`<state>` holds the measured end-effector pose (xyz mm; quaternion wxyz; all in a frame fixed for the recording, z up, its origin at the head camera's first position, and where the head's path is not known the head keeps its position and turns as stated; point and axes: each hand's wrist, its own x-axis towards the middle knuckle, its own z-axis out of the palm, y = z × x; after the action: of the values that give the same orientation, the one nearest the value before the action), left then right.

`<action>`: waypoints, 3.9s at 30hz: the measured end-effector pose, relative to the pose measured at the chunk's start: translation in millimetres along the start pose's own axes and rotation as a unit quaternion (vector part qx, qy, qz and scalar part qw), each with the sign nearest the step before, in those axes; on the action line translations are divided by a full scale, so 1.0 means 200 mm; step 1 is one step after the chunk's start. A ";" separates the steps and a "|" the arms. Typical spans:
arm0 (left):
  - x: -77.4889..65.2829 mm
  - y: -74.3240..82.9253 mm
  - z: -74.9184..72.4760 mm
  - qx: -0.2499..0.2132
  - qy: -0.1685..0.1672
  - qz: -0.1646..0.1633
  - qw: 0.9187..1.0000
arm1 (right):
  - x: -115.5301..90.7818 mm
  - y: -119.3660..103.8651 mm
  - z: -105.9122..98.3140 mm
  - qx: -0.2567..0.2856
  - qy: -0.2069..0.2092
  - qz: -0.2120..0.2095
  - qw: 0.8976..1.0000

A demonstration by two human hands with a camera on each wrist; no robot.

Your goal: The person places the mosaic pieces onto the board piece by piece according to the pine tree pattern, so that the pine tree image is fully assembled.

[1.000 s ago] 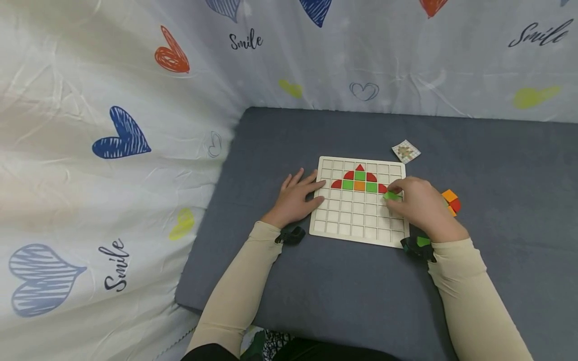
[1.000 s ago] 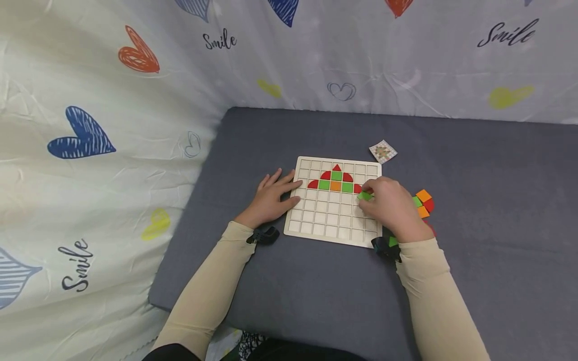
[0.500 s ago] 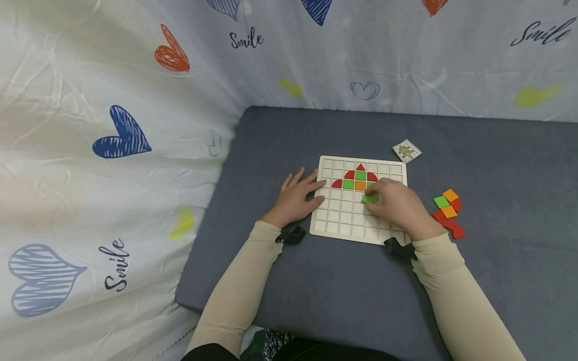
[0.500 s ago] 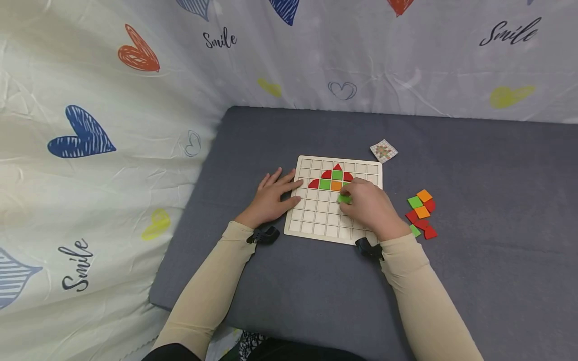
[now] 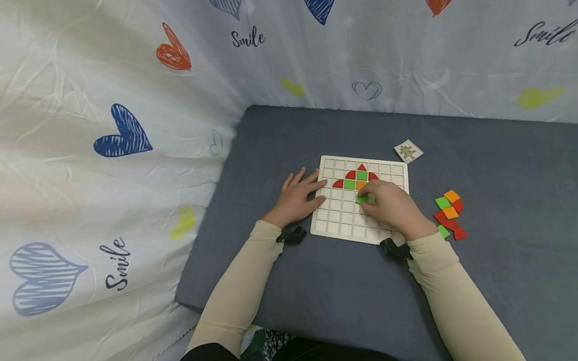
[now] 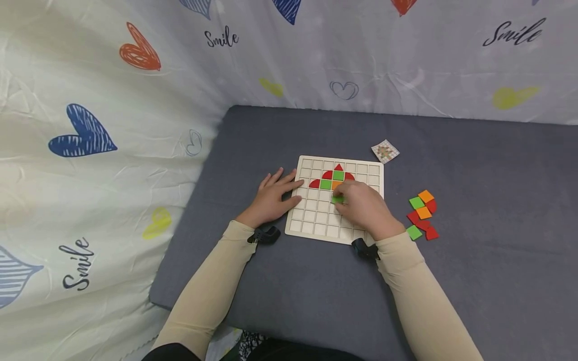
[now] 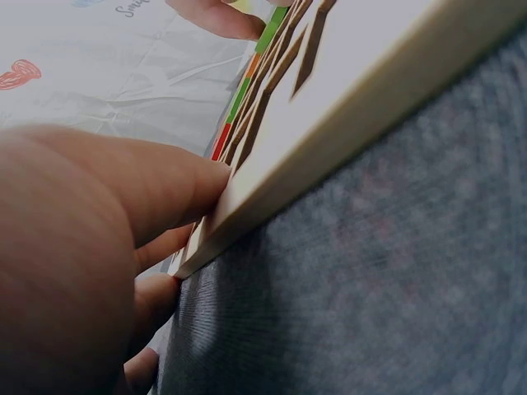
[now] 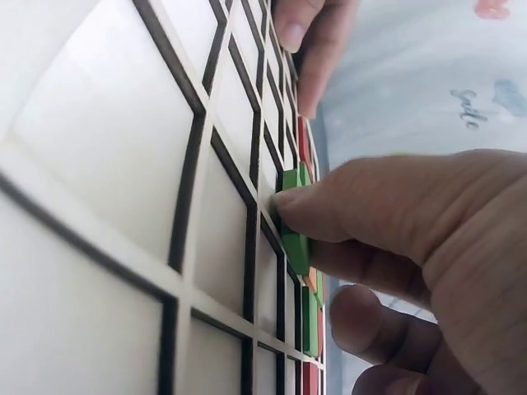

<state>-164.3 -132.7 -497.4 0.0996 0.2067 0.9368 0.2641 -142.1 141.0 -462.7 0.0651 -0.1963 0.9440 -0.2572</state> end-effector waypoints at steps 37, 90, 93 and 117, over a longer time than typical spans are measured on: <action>0.00 0.00 0.00 0.002 0.002 0.000 1.000 | -0.03 0.03 0.01 -0.009 0.041 -0.037 0.998; -0.01 0.01 -0.01 0.009 0.000 0.001 1.000 | -0.46 0.41 -0.27 -0.017 0.105 0.193 0.975; -0.01 0.01 -0.01 0.003 0.006 -0.001 1.000 | -0.48 0.43 -0.29 -0.017 0.108 0.205 0.973; 0.00 0.01 0.00 0.002 0.002 -0.007 1.000 | -0.52 0.53 -0.29 0.019 0.094 0.318 0.943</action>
<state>-164.2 -131.9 -496.4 0.0992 0.2000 0.9388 0.2623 -95.9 294.8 -464.5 0.0582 0.1410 0.9539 -0.2584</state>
